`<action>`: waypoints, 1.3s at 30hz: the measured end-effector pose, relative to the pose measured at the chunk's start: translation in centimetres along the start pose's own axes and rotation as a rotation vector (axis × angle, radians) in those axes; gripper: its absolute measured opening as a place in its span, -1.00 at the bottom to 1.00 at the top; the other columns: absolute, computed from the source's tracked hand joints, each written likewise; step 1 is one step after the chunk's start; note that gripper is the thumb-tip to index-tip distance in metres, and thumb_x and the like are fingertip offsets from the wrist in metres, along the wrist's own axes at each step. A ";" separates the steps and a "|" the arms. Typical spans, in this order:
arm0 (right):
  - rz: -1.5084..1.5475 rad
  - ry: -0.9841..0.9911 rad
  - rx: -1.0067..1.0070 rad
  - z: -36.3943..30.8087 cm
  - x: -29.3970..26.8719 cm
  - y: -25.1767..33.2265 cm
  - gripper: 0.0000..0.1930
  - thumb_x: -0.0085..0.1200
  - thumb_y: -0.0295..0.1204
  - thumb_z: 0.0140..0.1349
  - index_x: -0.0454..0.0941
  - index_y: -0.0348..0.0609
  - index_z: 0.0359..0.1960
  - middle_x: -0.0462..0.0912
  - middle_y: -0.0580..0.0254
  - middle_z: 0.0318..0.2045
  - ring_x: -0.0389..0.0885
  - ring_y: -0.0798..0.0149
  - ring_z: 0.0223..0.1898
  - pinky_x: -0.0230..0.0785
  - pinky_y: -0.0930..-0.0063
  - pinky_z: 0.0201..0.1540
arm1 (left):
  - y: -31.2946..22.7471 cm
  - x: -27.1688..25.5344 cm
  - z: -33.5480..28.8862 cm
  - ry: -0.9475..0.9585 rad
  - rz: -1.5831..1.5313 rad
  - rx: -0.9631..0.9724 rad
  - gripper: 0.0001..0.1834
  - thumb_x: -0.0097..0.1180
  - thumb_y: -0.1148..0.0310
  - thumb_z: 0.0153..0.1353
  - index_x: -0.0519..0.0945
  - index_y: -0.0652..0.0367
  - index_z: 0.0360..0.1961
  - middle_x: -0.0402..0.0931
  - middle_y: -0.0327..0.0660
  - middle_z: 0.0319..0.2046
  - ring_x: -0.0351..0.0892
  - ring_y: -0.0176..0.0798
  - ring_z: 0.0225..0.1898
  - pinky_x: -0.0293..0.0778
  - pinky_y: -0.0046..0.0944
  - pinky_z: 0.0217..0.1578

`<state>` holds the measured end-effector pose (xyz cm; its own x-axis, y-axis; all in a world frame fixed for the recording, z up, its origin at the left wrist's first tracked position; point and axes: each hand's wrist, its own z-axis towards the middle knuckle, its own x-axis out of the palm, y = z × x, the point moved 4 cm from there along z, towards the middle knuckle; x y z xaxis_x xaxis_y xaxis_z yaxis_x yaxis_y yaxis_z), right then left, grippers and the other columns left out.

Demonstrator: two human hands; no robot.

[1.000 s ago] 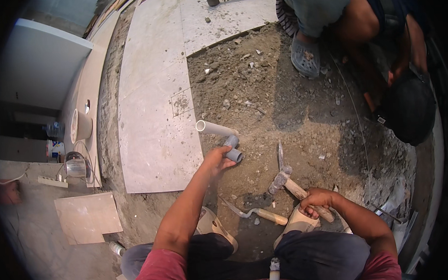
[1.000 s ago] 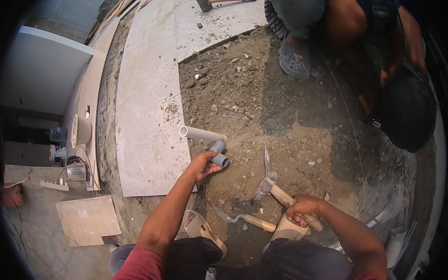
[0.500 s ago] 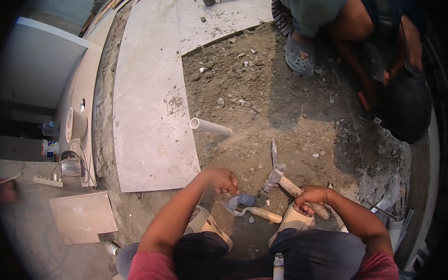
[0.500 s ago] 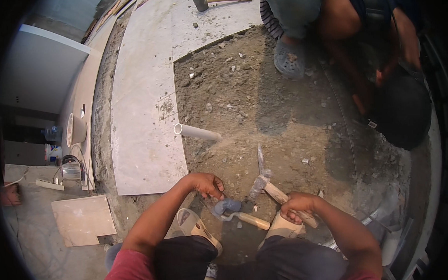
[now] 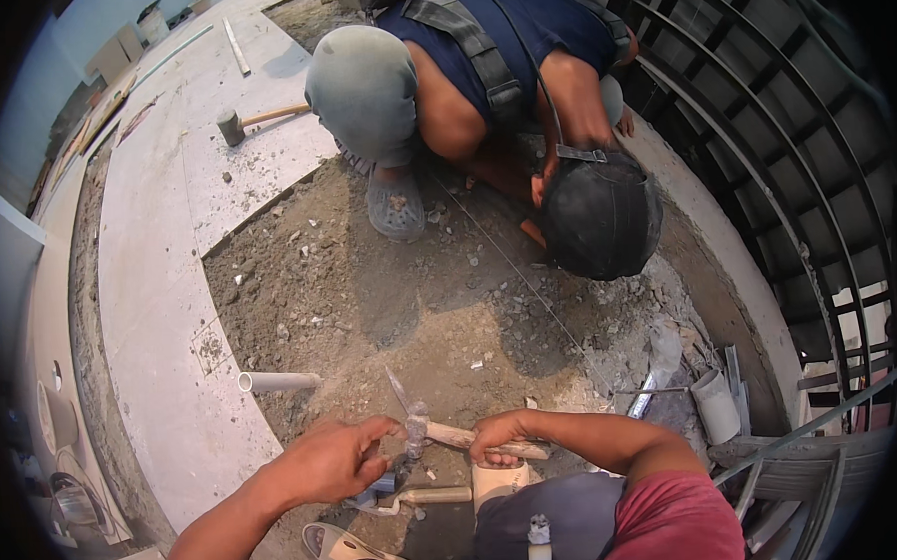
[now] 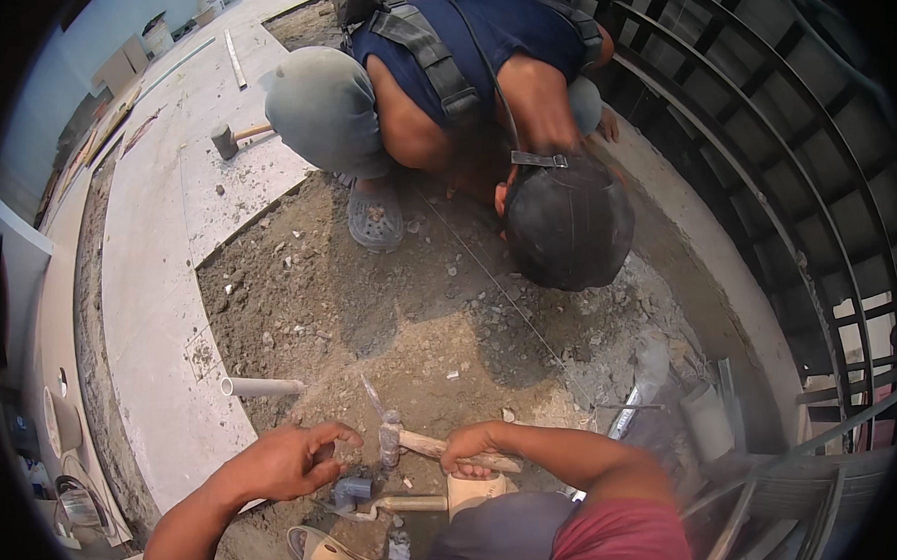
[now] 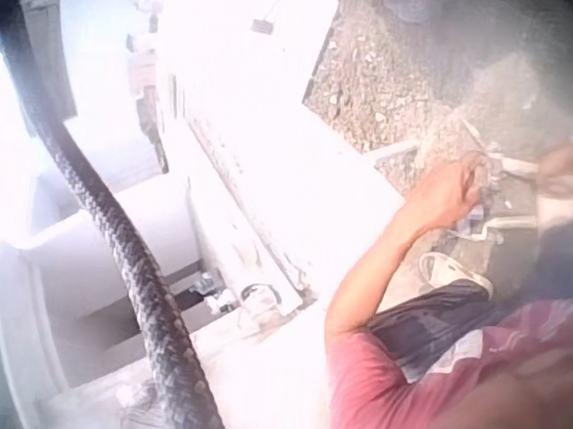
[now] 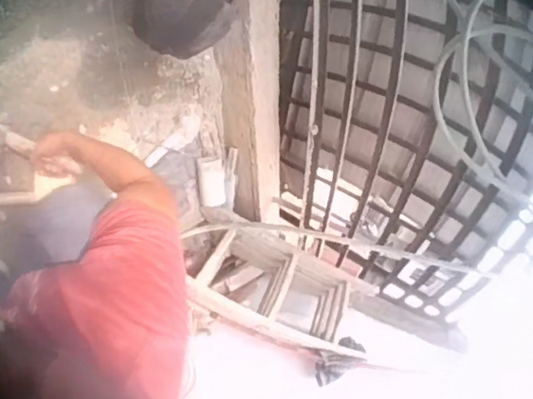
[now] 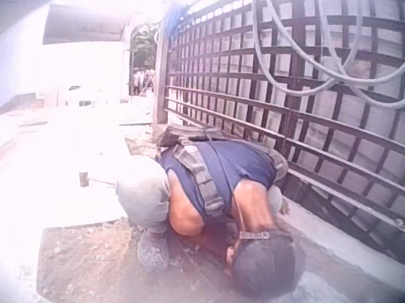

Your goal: The person uses a hammer to tap a white PVC pipe into a hole in the floor. They then use a trowel to spread cement around the pipe and measure the area with a tape measure.

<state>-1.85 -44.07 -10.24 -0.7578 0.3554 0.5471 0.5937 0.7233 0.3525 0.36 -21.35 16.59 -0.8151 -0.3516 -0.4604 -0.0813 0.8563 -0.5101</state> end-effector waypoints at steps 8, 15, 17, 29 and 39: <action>-0.115 -0.068 -0.007 0.1 0.6 0.1 -0.75 0.16 -0.27 -0.01 0.45 -0.14 -0.66 0.41 0.26 -0.74 0.38 0.33 -0.77 0.29 0.34 -0.72 | -3.6 0.8 -6.5 -0.134 -0.222 0.460 -0.30 0.27 0.44 0.09 0.33 0.42 0.27 0.54 0.09 0.01 0.64 -0.07 -0.12 0.53 -0.15 -0.16; -0.140 -0.146 -0.064 -0.3 0.9 -0.8 -0.75 0.14 -0.25 0.04 0.44 -0.08 -0.67 0.40 0.30 -0.76 0.35 0.35 -0.79 0.27 0.36 -0.73 | -12.6 -1.6 -9.9 0.125 -0.497 0.804 -0.37 0.22 0.25 0.18 0.38 0.36 0.21 0.55 0.09 -0.04 0.59 -0.03 -0.06 0.51 -0.03 -0.06; -0.163 -0.164 -0.055 -0.2 0.9 -0.8 -0.73 0.14 -0.23 0.07 0.45 -0.09 -0.66 0.41 0.31 -0.76 0.36 0.35 -0.79 0.28 0.36 -0.73 | -13.7 -1.6 -11.0 0.168 -0.551 0.789 -0.36 0.21 0.23 0.19 0.37 0.35 0.22 0.54 0.09 -0.04 0.59 -0.03 -0.05 0.52 -0.04 -0.06; -0.224 -0.140 -0.032 -0.3 1.0 0.2 -0.66 0.17 -0.19 0.16 0.53 -0.23 -0.57 0.50 0.24 -0.71 0.49 0.32 -0.72 0.38 0.37 -0.67 | -13.1 -1.6 -16.2 0.152 -1.084 0.577 -0.33 0.15 0.12 0.24 0.32 0.28 0.27 0.52 0.10 0.00 0.59 -0.02 -0.02 0.53 -0.05 -0.06; -0.361 -0.317 -0.115 -4.6 3.1 3.1 -0.72 0.20 -0.30 0.18 0.50 -0.30 -0.30 0.52 0.32 -0.63 0.47 0.47 -0.66 0.35 0.53 -0.58 | 5.2 5.2 -23.2 -0.900 -0.792 0.019 -0.13 0.20 -0.01 0.21 0.18 0.21 0.41 0.29 0.22 0.26 0.50 0.06 0.12 0.44 -0.04 0.11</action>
<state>-1.13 -43.42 -3.96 -0.9552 0.2692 0.1227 0.2900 0.7702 0.5681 -17.62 -9.92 28.38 0.1513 -0.9234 -0.3526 -0.3648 0.2794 -0.8882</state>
